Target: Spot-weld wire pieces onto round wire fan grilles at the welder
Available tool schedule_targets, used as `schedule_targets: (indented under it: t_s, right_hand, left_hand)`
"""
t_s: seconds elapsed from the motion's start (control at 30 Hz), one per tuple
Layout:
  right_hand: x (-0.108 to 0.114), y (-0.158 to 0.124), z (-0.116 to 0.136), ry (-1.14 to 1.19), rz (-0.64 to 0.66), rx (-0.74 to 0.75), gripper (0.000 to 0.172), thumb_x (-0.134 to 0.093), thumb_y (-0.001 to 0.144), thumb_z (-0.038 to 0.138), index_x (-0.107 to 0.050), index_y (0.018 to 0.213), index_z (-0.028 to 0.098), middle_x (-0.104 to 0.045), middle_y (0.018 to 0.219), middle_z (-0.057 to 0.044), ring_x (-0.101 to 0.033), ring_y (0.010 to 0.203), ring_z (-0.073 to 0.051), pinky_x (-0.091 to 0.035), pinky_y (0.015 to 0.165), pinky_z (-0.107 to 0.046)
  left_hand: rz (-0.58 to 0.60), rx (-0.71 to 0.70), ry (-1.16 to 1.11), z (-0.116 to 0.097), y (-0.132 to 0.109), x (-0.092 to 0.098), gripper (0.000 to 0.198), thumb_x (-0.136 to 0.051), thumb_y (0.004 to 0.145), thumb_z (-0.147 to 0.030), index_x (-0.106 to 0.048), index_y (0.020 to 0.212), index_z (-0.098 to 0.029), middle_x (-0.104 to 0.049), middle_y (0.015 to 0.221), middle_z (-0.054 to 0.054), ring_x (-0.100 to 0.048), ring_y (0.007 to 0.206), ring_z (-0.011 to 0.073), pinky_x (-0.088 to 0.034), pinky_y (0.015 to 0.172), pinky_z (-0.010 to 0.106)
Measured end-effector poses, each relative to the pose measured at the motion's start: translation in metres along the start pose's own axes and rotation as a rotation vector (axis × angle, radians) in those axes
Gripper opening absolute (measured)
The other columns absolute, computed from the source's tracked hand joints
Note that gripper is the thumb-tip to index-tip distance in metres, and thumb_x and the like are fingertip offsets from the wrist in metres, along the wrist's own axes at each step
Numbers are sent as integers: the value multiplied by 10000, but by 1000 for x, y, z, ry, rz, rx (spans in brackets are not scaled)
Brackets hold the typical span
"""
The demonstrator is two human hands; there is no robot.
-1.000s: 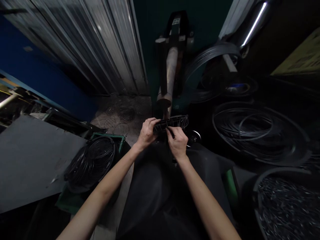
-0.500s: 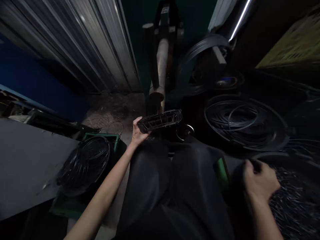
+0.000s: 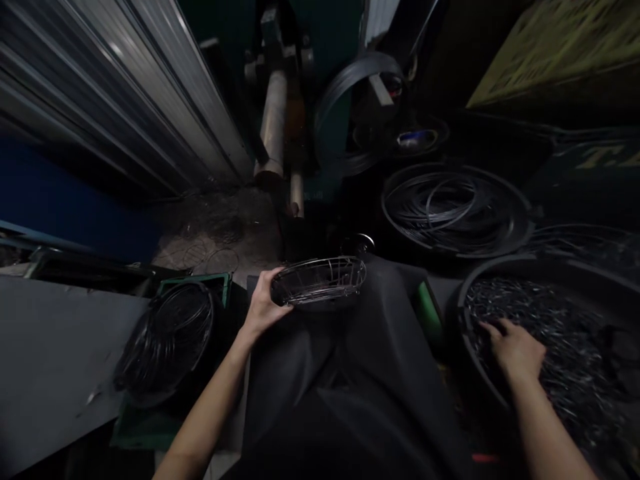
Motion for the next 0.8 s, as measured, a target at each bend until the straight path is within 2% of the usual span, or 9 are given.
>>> schedule_targets:
  t_s: [0.13, 0.3, 0.4, 0.53, 0.7, 0.8]
  right_hand:
    - [7, -1, -3, 237, 35, -338, 473, -638, 709, 493, -416, 364, 256, -408, 461, -23, -363, 475, -179, -309, 627, -398]
    - [10, -1, -4, 316, -189, -637, 523, -722, 630, 398, -301, 348, 266, -294, 408, 20, -458, 575, -222, -291, 737, -477]
    - [12, -2, -6, 351, -246, -742, 517, -721, 595, 254, -275, 334, 274, -269, 376, 33, -428, 511, -189, -323, 710, -480]
    - [10, -5, -6, 341, -178, -807, 468, -672, 603, 157, -273, 394, 286, -271, 394, 50, -363, 428, -137, -324, 545, -403]
    - [10, -13, 3, 448, -238, -784, 429, -716, 587, 308, -300, 482, 284, -311, 437, 50, -309, 385, -99, -280, 433, -358]
    - [27, -21, 20, 674, -278, -757, 394, -745, 543, 401, -379, 508, 261, -398, 459, 16, -356, 377, -108, -294, 411, -350]
  left_hand:
    - [94, 63, -8, -1, 0, -5, 729, -680, 626, -120, -381, 1283, -223, -502, 1163, 74, -516, 1092, 224, -447, 967, 394]
    - [211, 59, -68, 5, 6, -2, 784, -686, 690, -167, -310, 1373, -241, -448, 1282, 97, -468, 1203, 229, -391, 1041, 400]
    - [152, 99, -114, 11, 7, -1, 813, -712, 689, -207, -301, 1389, -241, -449, 1294, 98, -469, 1207, 230, -394, 1038, 393]
    - [56, 166, -198, 19, 5, -6, 797, -774, 635, -249, -380, 1327, -220, -487, 1241, 88, -512, 1150, 224, -424, 1005, 382]
    - [39, 123, -117, 14, 10, -4, 780, -803, 604, -259, -421, 1282, -208, -495, 1219, 87, -501, 1149, 237, -414, 1011, 406]
    - [54, 115, -90, 8, 14, 2, 773, -784, 629, -234, -408, 1304, -221, -505, 1197, 75, -523, 1108, 216, -444, 971, 371]
Point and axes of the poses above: each hand's wrist, its own y-axis towards the middle knuckle, its own x-axis out of the back of the hand, z = x × y, the point moved 3 cm from there along y, towards the middle knuckle
